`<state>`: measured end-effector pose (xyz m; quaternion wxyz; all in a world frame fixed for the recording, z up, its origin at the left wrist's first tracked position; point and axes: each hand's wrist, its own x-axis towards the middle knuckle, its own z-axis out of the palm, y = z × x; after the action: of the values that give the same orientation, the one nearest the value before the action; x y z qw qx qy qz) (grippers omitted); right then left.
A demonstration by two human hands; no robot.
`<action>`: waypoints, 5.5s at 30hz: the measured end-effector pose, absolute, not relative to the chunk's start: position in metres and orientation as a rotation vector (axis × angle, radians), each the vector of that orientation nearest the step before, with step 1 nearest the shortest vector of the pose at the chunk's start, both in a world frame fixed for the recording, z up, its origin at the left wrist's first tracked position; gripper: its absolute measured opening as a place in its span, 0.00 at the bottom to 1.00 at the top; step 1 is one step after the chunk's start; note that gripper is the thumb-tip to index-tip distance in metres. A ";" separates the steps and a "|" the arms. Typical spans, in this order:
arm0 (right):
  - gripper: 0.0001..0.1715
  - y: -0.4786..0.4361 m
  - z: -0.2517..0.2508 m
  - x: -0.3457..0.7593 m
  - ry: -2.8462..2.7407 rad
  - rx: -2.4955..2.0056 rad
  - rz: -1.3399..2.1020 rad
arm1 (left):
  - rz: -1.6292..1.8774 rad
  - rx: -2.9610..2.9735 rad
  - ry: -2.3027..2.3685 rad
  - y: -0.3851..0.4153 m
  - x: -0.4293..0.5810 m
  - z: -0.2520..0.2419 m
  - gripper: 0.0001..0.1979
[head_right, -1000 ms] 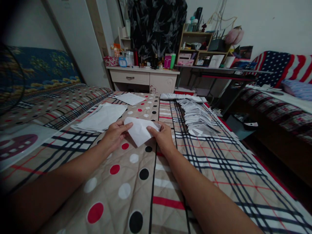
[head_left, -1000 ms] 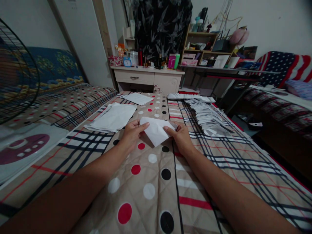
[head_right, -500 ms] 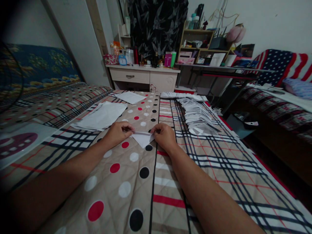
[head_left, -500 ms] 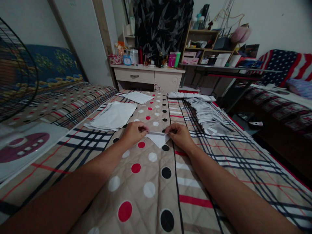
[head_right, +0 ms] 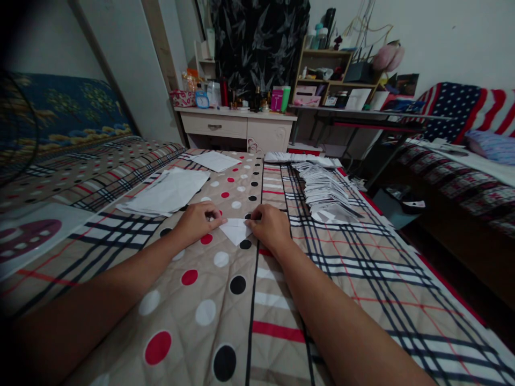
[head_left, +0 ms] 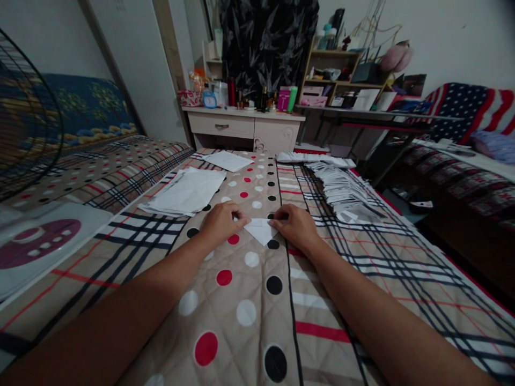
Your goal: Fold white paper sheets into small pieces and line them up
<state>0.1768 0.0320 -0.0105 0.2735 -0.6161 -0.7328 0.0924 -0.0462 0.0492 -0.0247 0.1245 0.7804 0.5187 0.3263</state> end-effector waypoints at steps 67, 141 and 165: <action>0.14 0.039 -0.016 0.176 -1.527 -1.154 0.917 | 1.188 1.297 0.951 0.061 -0.017 -0.012 0.20; 0.09 0.030 -0.005 0.182 -1.579 -0.919 1.643 | 1.643 1.070 1.103 0.065 -0.012 -0.021 0.19; 0.16 0.036 -0.013 0.179 -1.367 -0.922 1.423 | 1.294 2.787 1.093 0.044 -0.010 -0.005 0.12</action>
<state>0.1791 0.0361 -0.0131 0.4636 -0.3751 -0.5562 0.5788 -0.0104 0.0438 -0.0054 -0.0600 0.8530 0.3345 0.3960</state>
